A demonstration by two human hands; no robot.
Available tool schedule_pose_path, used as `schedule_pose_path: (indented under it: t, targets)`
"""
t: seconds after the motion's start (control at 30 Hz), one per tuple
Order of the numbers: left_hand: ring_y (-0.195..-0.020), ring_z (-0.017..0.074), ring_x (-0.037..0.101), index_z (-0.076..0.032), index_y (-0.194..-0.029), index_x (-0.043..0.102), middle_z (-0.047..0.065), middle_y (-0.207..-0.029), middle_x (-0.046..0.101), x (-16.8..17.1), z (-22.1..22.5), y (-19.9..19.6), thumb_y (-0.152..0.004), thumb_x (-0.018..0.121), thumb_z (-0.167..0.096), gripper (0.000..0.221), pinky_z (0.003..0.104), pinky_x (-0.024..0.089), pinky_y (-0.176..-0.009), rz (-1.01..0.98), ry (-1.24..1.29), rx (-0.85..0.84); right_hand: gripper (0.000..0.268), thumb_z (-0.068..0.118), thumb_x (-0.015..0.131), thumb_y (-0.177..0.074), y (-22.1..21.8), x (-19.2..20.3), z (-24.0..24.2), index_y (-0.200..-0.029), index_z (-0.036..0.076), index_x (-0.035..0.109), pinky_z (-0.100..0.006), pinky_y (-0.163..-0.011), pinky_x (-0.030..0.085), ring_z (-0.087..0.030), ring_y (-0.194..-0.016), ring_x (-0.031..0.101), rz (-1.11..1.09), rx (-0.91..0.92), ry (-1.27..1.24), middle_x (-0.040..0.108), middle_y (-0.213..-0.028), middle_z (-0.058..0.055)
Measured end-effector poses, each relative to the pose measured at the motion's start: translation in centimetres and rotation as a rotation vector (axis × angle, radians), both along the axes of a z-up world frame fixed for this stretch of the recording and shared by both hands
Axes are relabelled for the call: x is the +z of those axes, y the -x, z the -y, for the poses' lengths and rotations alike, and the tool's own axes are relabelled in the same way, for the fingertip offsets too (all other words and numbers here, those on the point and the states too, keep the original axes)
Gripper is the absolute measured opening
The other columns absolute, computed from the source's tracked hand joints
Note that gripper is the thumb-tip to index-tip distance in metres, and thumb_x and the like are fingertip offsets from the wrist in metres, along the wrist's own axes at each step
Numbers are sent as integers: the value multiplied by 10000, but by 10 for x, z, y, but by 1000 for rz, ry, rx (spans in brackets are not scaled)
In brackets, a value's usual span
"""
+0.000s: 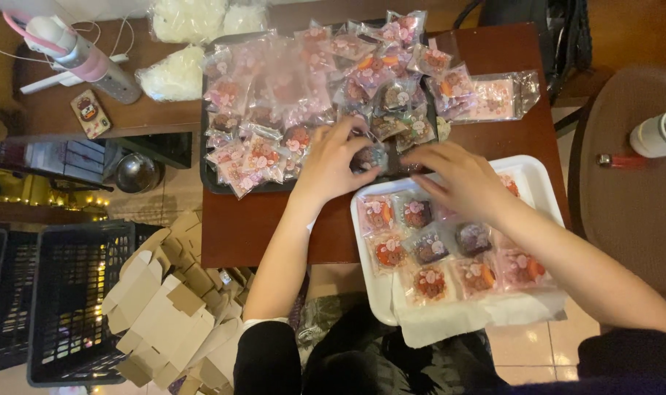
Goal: The person is packing small bagged items into a white tray, arranging them neatly.
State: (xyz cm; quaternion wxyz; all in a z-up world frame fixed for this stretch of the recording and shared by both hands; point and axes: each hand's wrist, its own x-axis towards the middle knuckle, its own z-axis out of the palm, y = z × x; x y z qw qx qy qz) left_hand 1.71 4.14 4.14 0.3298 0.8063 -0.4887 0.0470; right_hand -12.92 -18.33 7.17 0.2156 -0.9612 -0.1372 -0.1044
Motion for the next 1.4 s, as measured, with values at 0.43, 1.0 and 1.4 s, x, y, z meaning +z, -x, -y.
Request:
schedule_pose_path:
  t: [0.43,1.0,1.4]
  targets:
    - [-1164,264,706,-75,-1281,710,86,-1276,717,-20,9,-6,-1130,504,-133,262,397,538,-1042,-395,326,-131,187,113,718,-966,-56,-23,8,-1131,58,650,-390,-1053,510,-255,-1254,650,23,77,-433,674,-1336,-104]
    - [-965,76,686,-51,-1269,706,46,-1176,680,-7,15,4,-959,744,-71,313,210,574,-796,-822,503,-177,257,95,684,-971,-57,-51,24,-1206,30,600,-262,-764,590,-118,-853,704,-477,4,-997,698,-1072,-51]
    - [-946,81,691,-66,-1305,708,60,-1248,722,-20,15,-3,-973,743,-80,334,220,566,-759,-865,399,-244,166,63,679,-954,-56,-54,37,-1108,18,636,-278,-777,622,-128,-901,704,-552,-37,-1042,719,-1050,-71]
